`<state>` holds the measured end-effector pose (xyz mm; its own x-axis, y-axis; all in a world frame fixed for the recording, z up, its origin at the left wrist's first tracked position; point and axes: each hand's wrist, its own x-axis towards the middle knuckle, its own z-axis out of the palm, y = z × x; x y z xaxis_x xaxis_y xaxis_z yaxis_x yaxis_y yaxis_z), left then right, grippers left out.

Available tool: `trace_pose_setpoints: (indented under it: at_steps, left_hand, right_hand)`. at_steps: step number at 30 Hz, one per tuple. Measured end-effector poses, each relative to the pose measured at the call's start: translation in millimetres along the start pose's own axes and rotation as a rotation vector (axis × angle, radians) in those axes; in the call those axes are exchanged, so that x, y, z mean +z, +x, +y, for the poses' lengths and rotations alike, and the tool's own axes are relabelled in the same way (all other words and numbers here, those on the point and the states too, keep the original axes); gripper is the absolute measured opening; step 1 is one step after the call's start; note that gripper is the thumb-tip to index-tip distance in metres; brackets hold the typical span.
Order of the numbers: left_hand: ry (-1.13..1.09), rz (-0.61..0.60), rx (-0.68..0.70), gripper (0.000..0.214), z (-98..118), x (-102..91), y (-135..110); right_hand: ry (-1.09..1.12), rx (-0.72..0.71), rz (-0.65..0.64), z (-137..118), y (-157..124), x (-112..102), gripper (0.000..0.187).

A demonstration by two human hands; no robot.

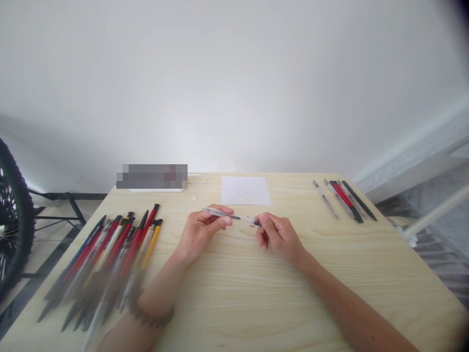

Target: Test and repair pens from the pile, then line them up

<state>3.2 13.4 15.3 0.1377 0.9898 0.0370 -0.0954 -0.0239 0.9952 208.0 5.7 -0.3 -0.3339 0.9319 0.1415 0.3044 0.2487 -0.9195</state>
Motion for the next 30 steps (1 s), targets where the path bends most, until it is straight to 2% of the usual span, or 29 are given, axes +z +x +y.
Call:
trace_pose_setpoints:
  at_steps: [2, 4, 6, 8, 10, 12, 17, 19, 22, 27, 30]
  left_hand:
    - [-0.003, 0.004, 0.001, 0.007, 0.2, 0.7, 0.3]
    - [-0.012, 0.02, 0.009, 0.007, -0.5, 0.8, 0.5]
    - [-0.02, 0.03, 0.012, 0.007, -1.8, 0.4, 0.4]
    - [-0.021, 0.027, 0.008, 0.007, -3.0, -0.2, 0.0]
    - [-0.018, 0.022, 0.004, 0.008, -3.5, -0.7, -0.5]
    - [-0.015, 0.021, 0.008, 0.008, -3.3, -0.8, -1.0]
    - [-0.031, 0.046, 0.011, 0.009, -1.4, 0.0, -1.0]
    - [-0.027, 0.054, 0.004, 0.009, -0.9, 0.1, -0.8]
    - [-0.015, 0.053, 0.001, 0.009, -0.9, -0.1, -0.7]
    - [-0.029, 0.047, 0.015, 0.009, -0.9, 0.0, -1.1]
    - [-0.015, 0.022, -0.001, 0.008, 0.2, 0.9, -1.4]
  right_hand:
    - [0.02, -0.031, 0.029, 0.9, 0.6, 1.0, 0.021]
    - [-0.044, -0.115, 0.105, 1.4, 1.1, 1.6, 0.028]
    - [-0.142, -0.171, 0.174, 1.2, 0.8, 1.5, 0.025]
    - [-0.183, -0.157, 0.143, 0.7, -0.4, 0.7, 0.015]
    - [-0.163, -0.12, 0.051, 0.4, -1.3, -0.4, 0.017]
    - [-0.165, -0.125, 0.016, 0.1, -1.0, -1.1, 0.02]
    - [-0.277, -0.267, 0.178, -1.5, 1.6, -1.2, 0.023]
    - [-0.281, -0.237, 0.165, -1.9, 1.1, -1.5, 0.016]
    - [-0.218, -0.148, 0.052, -1.6, -0.3, -1.8, 0.021]
    - [-0.245, -0.156, 0.135, -1.0, 0.0, -0.8, 0.024]
    - [-0.175, -0.09, 0.035, -1.6, -0.6, -1.4, 0.021]
